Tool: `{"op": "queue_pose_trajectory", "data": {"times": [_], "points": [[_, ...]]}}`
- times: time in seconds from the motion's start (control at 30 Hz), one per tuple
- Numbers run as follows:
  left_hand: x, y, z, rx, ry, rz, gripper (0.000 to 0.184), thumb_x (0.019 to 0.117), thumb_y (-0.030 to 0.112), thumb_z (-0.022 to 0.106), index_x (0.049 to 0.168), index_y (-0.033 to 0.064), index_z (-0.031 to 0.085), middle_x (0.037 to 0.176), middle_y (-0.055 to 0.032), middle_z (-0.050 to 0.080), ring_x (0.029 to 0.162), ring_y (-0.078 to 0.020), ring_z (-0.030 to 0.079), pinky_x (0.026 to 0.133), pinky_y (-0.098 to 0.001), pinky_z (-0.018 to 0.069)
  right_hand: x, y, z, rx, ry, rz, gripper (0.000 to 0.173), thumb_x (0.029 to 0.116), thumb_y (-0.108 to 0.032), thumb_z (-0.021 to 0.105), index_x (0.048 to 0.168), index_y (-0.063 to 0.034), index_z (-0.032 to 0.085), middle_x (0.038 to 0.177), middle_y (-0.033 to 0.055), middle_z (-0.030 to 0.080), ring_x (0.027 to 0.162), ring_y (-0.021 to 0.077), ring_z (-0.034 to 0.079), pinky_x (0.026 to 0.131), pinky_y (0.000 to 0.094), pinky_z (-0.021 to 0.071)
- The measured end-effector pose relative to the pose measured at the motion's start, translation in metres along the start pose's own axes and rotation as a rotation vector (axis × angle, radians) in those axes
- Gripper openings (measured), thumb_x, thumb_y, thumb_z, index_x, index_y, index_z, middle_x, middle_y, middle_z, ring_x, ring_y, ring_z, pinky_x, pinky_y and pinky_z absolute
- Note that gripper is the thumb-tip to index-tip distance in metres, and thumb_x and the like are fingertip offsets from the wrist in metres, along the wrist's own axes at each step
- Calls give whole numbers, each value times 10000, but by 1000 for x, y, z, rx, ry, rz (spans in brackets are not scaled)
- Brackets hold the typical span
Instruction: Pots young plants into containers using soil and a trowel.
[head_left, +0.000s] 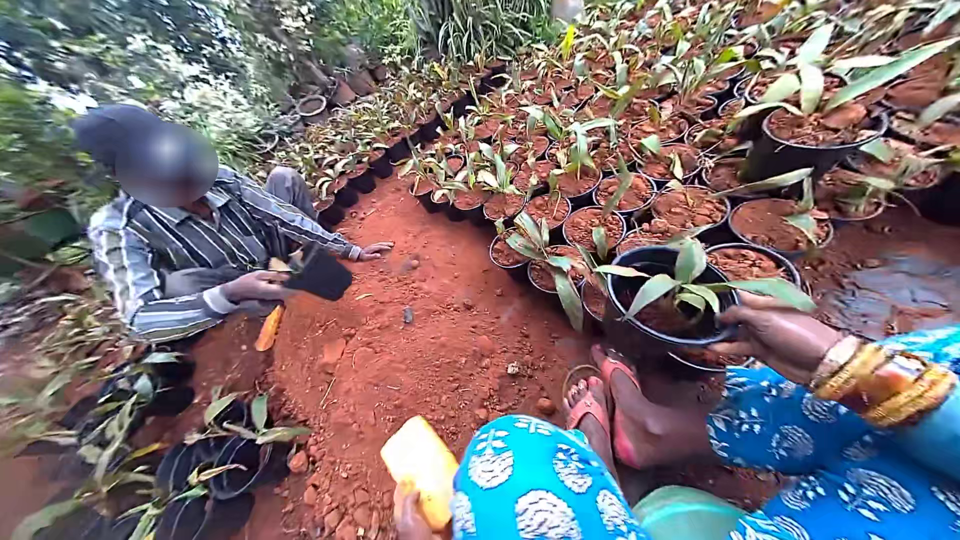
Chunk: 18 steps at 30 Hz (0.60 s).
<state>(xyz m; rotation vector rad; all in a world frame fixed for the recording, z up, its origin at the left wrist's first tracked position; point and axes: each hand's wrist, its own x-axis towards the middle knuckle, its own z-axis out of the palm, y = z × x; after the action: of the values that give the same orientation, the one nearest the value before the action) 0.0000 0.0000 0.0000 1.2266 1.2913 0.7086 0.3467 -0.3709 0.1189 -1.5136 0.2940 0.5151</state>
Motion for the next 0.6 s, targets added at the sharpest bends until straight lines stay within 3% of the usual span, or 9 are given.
{"op": "queue_pose_trajectory", "data": {"times": [0.1,0.13,0.2,0.27,0.3,0.33,0.4,0.43,0.6], "points": [[38,-8,83,246,-288,73,586,1012,78,603,1515,-104,364,1454,-347,492,1324,-405,534,1112,-526,444,-36,-23,29,-75,-69,-73,206,1064,-14,393,1215,93,483,832,129,613,667,134,665,596,254,584],[45,-6,116,279,-400,78,633,970,60,666,1505,-104,370,1451,-334,501,1326,-383,540,1117,-500,451,-69,-55,73,-136,88,46,191,1084,-1,348,1212,89,459,836,98,509,655,102,559,608,213,496],[61,-16,183,421,-609,87,728,891,171,784,1485,-65,436,1429,-291,553,1325,-354,565,1127,-488,464,-92,-87,123,-251,277,219,217,1093,5,306,1263,47,435,873,60,456,659,56,501,619,160,444],[66,-31,246,499,-746,19,804,829,267,871,1469,-11,474,1372,-266,603,1267,-351,610,1090,-511,496,-60,-54,105,-287,329,114,196,1086,8,319,1215,23,466,775,45,482,581,43,519,558,152,454],[66,-40,271,503,-774,-11,826,811,284,887,1471,5,475,1345,-267,618,1240,-364,624,1067,-533,509,-22,-16,50,-215,88,-52,196,1069,9,321,1217,34,447,758,46,571,599,49,621,546,175,536],[66,-43,290,506,-776,-37,843,814,293,885,1485,12,460,1352,-273,609,1248,-380,612,1069,-552,500,17,19,13,-126,3,-174,198,1053,-15,352,1196,19,485,742,39,624,593,71,651,512,209,550],[66,-36,310,573,-681,-44,817,833,337,868,1477,34,466,1336,-268,625,1249,-394,616,1063,-575,493,67,56,-36,-94,-152,-268,261,1028,-55,368,1215,-3,542,843,34,681,692,114,692,585,288,595],[67,-31,312,614,-609,-44,796,838,352,862,1464,40,483,1320,-260,639,1243,-392,623,1060,-573,495,61,46,-5,-153,220,-135,191,1006,-67,419,1083,-88,593,741,2,632,600,111,636,531,298,563],[86,-21,243,789,-227,-26,861,841,424,851,1481,6,455,1237,-273,680,1171,-418,666,1011,-581,525,24,-2,27,-105,160,65,200,1058,-30,374,1192,-100,506,768,24,611,569,86,637,464,230,541]]}}
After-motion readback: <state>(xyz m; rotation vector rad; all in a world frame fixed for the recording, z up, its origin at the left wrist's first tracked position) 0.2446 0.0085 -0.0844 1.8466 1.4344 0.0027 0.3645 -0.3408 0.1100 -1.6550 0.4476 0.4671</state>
